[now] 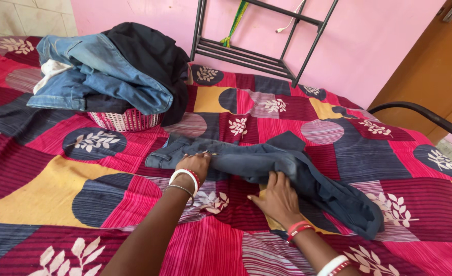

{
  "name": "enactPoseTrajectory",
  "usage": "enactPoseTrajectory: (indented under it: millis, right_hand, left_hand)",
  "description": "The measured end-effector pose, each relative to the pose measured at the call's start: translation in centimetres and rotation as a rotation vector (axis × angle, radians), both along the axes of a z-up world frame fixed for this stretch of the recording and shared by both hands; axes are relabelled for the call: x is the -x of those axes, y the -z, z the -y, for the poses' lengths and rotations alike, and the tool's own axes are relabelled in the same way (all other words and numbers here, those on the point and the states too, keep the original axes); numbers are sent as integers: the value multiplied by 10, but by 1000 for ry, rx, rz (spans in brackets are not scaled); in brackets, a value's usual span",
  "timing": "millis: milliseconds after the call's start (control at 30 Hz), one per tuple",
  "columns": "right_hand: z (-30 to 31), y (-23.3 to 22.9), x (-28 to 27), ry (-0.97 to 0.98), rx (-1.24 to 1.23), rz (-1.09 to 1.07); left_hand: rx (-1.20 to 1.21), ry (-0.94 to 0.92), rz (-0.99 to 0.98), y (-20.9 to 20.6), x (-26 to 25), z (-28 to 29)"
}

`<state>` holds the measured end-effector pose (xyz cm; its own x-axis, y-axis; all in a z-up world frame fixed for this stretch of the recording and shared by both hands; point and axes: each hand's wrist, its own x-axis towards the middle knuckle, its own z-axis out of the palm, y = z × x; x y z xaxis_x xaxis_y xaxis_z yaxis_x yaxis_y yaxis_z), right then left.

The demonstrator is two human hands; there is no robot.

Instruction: The person folds an orange shirt on a patterned bedsheet and places it on a nearby metal rack. Then the person folds a pair of dark trousers on the bed.

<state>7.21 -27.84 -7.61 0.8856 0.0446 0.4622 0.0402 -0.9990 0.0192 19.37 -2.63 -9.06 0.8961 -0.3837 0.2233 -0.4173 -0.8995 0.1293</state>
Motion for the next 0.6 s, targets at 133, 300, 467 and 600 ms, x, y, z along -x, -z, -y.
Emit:
enactPoseTrajectory:
  millis: [133, 300, 467, 600]
  right_hand:
    - [-15, -4, -20, 218, -121, 167]
    - [11, -24, -24, 335, -165, -110]
    - [35, -38, 14, 141, -154, 89]
    - [53, -57, 48, -7, -101, 299]
  left_hand:
    - [101, -38, 36, -35, 19, -2]
    - [143, -31, 80, -68, 45, -25]
    - [114, 19, 167, -85, 68, -32]
    - [98, 89, 284, -92, 87, -39]
